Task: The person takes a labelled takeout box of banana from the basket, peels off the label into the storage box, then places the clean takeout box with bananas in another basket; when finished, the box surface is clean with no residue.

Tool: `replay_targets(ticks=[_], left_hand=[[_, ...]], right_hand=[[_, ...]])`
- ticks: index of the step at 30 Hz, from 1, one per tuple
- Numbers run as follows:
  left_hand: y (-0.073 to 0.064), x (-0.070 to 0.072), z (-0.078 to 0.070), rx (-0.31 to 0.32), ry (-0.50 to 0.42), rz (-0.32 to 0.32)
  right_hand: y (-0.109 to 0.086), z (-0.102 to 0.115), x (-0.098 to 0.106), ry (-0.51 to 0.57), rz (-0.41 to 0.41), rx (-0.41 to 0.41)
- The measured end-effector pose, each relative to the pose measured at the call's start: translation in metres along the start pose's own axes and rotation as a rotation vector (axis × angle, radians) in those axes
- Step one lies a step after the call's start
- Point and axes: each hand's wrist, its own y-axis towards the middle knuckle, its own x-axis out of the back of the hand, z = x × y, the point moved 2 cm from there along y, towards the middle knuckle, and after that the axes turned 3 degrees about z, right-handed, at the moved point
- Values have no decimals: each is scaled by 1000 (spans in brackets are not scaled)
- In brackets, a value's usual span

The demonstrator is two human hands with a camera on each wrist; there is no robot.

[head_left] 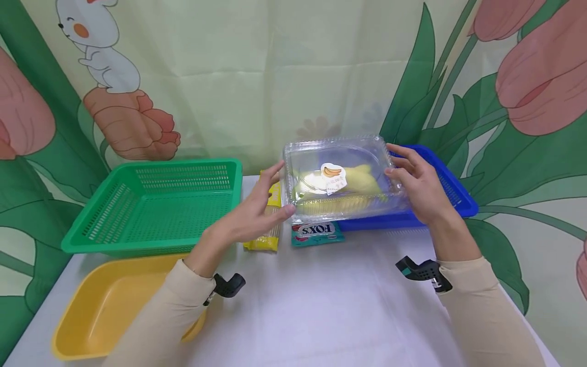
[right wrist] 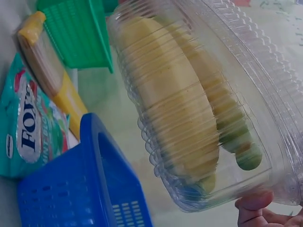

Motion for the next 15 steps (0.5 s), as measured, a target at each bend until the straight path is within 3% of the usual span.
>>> replay_targets(ticks=[8,15], left_hand=[[-24,12,-1,51,-26,-17],[-46,23,0,2,-148,-14]], right_hand=[[-2,-1,-16,64,119,19],[-13,4,-26,0,301,57]])
